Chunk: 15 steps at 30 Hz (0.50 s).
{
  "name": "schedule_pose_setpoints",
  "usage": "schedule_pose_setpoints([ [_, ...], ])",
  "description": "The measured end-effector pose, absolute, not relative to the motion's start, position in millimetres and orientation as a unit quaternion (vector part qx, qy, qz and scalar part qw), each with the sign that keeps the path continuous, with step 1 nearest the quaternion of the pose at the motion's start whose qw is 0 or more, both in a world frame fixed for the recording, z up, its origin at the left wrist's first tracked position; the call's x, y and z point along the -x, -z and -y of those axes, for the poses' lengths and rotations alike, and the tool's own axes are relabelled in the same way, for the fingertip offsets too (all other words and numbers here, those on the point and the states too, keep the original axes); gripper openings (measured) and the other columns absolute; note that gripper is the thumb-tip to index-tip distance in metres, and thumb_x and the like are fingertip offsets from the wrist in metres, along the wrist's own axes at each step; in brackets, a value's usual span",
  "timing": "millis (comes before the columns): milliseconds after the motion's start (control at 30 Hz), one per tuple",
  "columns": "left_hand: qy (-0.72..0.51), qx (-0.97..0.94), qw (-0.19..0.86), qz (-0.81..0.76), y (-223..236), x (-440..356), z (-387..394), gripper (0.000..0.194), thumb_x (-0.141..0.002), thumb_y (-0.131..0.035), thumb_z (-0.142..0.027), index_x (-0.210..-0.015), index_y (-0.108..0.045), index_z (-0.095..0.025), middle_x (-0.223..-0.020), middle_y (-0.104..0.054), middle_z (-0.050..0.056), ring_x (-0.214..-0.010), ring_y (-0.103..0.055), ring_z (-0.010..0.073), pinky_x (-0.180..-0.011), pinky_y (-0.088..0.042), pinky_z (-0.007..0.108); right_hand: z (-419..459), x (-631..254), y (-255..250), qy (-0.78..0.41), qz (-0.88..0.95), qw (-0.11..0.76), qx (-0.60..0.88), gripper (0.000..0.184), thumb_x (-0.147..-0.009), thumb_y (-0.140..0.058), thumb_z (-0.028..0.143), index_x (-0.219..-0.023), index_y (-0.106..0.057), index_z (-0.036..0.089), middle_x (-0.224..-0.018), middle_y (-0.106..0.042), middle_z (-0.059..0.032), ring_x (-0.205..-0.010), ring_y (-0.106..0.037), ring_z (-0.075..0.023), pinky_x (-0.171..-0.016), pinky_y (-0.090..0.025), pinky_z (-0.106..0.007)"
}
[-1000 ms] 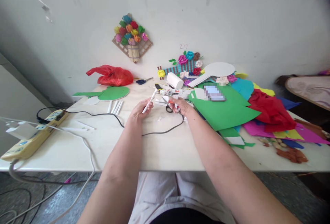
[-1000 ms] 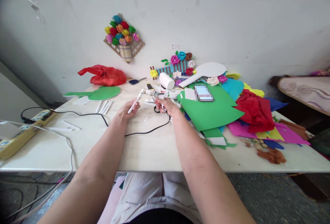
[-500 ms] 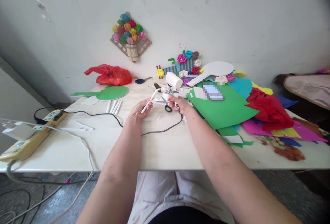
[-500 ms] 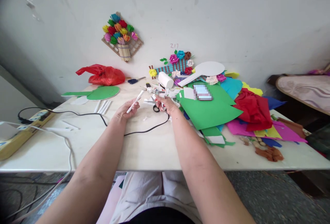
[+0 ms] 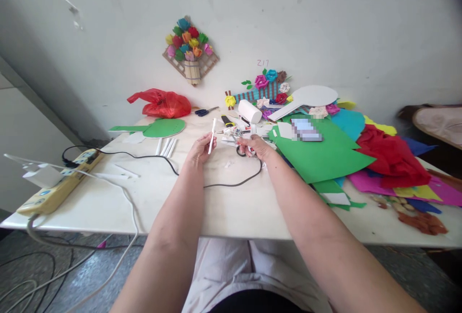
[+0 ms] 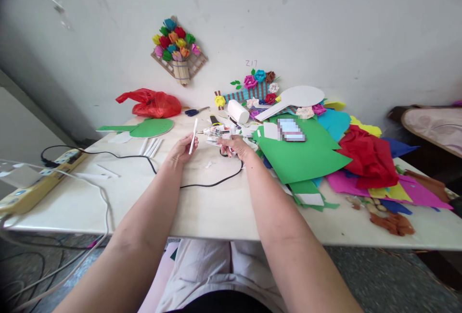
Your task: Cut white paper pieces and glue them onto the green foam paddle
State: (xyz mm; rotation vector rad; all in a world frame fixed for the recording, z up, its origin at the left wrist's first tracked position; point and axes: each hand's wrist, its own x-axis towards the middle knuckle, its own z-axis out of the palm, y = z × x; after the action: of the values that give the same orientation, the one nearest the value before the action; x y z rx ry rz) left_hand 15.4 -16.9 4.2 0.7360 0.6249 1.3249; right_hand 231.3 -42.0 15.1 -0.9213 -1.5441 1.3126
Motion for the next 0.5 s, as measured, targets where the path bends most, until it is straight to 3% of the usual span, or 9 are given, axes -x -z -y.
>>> schedule_pose_setpoints([
  [167,-0.634,-0.315,0.638,-0.304,-1.3,-18.1,11.4,0.006,-0.076,-0.06,-0.008,-0.081,-0.062,-0.011,-0.069,-0.066,0.005,-0.059,-0.063,0.0107,-0.061,-0.054,0.021,45.7,-224.7,-18.3,-0.526,0.632,0.412,0.393,0.036,-0.064,-0.068,0.045,-0.067,-0.06,0.01,-0.048,-0.06,-0.0018,-0.029,-0.039,-0.0049,-0.031,-0.027,-0.019],
  [500,-0.647,-0.351,0.605,-0.303,0.6,-20.0,13.0,0.011,-0.07,-0.068,-0.013,-0.08,-0.064,-0.01,-0.069,-0.067,0.006,-0.06,-0.064,0.0117,-0.064,-0.052,0.023,46.4,-215.5,-20.7,-0.508,0.62,0.415,0.43,0.031,-0.062,-0.072,0.039,-0.058,-0.057,0.012,-0.043,-0.057,-0.0003,-0.028,-0.037,-0.0047,-0.027,-0.026,-0.018],
])
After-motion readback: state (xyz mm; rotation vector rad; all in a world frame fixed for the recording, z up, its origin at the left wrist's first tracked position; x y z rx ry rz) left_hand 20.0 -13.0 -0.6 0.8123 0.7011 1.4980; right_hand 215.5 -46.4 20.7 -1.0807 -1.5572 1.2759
